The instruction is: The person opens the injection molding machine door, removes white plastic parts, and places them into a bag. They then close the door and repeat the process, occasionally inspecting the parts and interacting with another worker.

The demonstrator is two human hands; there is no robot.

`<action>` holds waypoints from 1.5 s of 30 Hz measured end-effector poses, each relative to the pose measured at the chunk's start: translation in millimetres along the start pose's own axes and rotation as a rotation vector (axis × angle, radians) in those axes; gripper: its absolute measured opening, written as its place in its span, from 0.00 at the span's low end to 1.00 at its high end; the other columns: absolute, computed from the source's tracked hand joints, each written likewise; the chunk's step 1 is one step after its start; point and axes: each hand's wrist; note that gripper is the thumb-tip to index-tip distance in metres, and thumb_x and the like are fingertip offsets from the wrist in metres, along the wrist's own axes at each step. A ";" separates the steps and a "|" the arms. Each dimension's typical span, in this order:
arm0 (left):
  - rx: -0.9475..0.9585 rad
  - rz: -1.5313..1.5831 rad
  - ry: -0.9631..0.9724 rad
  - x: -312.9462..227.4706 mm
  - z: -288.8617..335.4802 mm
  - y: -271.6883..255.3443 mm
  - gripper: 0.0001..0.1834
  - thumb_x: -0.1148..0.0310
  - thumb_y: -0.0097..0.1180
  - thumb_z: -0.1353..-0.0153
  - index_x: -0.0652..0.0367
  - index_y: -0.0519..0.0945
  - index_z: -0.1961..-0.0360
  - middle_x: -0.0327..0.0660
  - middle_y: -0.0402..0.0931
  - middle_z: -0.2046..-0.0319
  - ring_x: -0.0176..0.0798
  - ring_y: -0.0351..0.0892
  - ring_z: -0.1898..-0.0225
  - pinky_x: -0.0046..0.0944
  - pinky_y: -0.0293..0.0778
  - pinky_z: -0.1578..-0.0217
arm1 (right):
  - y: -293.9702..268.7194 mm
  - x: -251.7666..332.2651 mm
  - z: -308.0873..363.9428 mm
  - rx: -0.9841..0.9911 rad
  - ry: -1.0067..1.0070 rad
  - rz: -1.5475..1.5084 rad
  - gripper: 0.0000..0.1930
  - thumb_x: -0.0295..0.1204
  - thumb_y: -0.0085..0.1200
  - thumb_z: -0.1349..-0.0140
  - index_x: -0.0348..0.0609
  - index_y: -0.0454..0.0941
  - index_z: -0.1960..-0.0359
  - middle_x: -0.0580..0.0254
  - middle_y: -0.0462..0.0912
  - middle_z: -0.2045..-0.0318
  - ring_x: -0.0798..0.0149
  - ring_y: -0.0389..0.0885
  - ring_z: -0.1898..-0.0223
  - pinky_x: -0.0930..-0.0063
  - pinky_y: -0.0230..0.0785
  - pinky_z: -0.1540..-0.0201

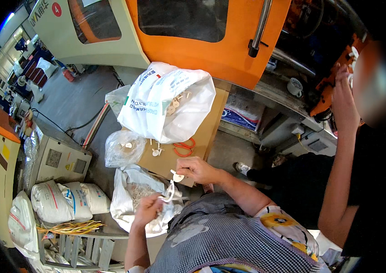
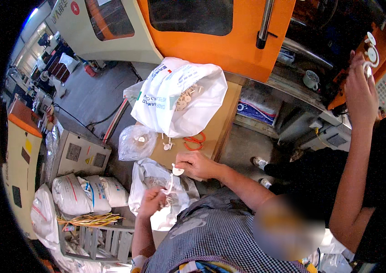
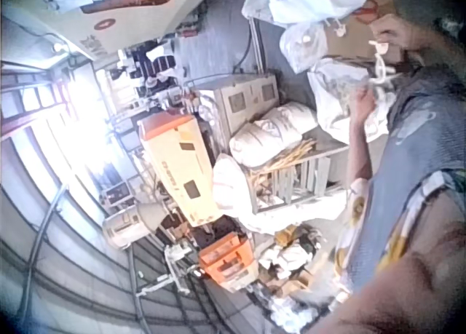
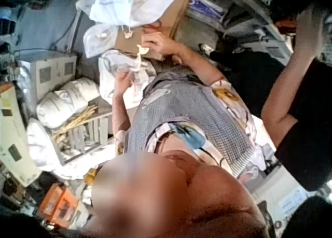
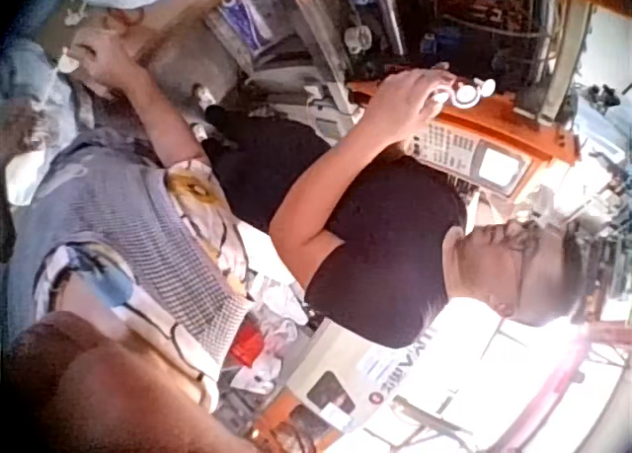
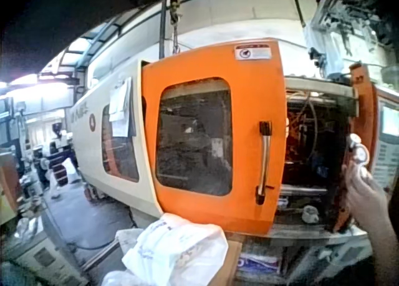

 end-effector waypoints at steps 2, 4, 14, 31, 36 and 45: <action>0.093 0.176 0.156 -5.6 -6.9 -16.3 0.10 0.72 0.44 0.39 0.63 0.77 0.73 0.31 0.65 0.87 0.22 0.61 0.87 0.25 0.57 0.87 | -7.3 -0.6 -4.9 0.064 0.021 -0.040 0.12 0.33 0.46 0.39 0.37 0.70 0.75 0.57 0.69 0.81 0.62 0.69 0.78 0.69 0.61 0.73; 0.055 -0.211 0.159 -27.9 -5.2 -1.5 0.06 0.75 0.44 0.42 0.62 0.74 0.72 0.35 0.67 0.88 0.29 0.68 0.87 0.31 0.62 0.86 | -15.6 -4.1 -14.3 0.185 0.122 -0.117 0.12 0.34 0.46 0.38 0.37 0.71 0.74 0.60 0.69 0.83 0.67 0.70 0.79 0.71 0.61 0.75; -0.503 -0.917 0.400 -19.8 -18.9 -0.9 0.06 0.76 0.49 0.46 0.58 0.70 0.66 0.47 0.72 0.84 0.51 0.75 0.80 0.46 0.67 0.82 | -79.8 -172.5 -79.3 -0.547 0.747 -0.050 0.19 0.39 0.47 0.39 0.32 0.75 0.76 0.63 0.73 0.86 0.71 0.71 0.84 0.75 0.63 0.80; -0.236 0.238 0.062 -19.8 -5.5 7.3 0.13 0.67 0.44 0.36 0.61 0.78 0.72 0.32 0.64 0.89 0.23 0.59 0.91 0.24 0.54 0.90 | 29.1 -15.8 -59.7 0.481 0.208 -0.899 0.21 0.22 0.52 0.43 0.40 0.64 0.47 0.64 0.76 0.61 0.71 0.74 0.58 0.77 0.64 0.52; -0.146 0.312 0.063 11.6 -6.1 -6.9 0.10 0.67 0.43 0.36 0.61 0.73 0.63 0.36 0.69 0.83 0.26 0.66 0.85 0.24 0.61 0.86 | 37.7 -2.9 -42.7 0.284 0.211 -0.427 0.17 0.23 0.54 0.46 0.39 0.68 0.54 0.64 0.73 0.68 0.69 0.75 0.65 0.76 0.67 0.61; -0.038 0.934 -0.173 37.1 18.9 1.8 0.20 0.53 0.38 0.35 0.61 0.70 0.65 0.42 0.73 0.75 0.34 0.73 0.78 0.30 0.68 0.83 | 86.1 12.4 -11.4 0.176 -0.353 0.510 0.19 0.26 0.50 0.51 0.39 0.68 0.54 0.58 0.69 0.65 0.58 0.71 0.60 0.70 0.70 0.65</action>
Point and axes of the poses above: each hand's wrist, its own z-axis away from the middle knuckle, its own y-axis out of the palm, x = y × z
